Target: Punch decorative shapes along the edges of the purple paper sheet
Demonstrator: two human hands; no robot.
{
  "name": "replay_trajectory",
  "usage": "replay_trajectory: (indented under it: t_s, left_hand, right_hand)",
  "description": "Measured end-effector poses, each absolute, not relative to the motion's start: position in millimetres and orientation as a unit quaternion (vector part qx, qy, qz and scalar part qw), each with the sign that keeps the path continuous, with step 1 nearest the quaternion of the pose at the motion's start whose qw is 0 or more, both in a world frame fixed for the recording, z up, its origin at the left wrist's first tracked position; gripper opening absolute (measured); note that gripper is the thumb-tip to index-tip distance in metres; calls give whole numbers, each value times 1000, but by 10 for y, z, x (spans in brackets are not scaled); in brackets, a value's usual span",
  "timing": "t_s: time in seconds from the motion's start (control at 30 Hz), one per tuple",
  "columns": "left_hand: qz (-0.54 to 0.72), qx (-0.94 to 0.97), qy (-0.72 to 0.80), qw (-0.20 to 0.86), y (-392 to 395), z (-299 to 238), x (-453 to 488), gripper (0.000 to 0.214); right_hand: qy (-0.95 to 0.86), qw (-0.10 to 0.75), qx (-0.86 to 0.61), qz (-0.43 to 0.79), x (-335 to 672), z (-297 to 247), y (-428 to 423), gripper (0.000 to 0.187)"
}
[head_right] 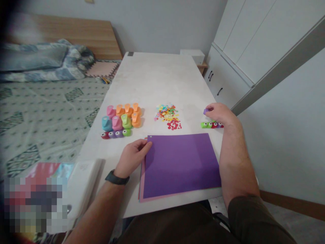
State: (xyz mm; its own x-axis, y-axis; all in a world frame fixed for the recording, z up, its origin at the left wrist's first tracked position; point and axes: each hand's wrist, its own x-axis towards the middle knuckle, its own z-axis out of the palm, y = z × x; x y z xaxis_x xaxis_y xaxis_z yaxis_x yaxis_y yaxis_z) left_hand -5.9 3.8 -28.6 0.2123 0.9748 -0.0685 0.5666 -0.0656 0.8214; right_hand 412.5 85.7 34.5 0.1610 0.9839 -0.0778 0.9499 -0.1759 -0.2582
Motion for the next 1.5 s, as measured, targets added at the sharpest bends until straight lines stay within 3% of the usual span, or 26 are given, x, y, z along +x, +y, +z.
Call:
replay_trajectory:
  t_s: [0.27, 0.87, 1.5]
  left_hand:
    - [272, 677, 567, 383, 29, -282, -55, 36]
    - [262, 674, 567, 395, 24, -284, -62, 38]
    - [258, 687, 565, 376, 32, -311, -71, 41]
  right_hand:
    - [-625, 31, -772, 110, 4284, 345, 829, 46]
    - [-654, -117, -742, 86, 4298, 187, 876, 36]
    - [-655, -107, -742, 88, 4296, 171, 884, 26]
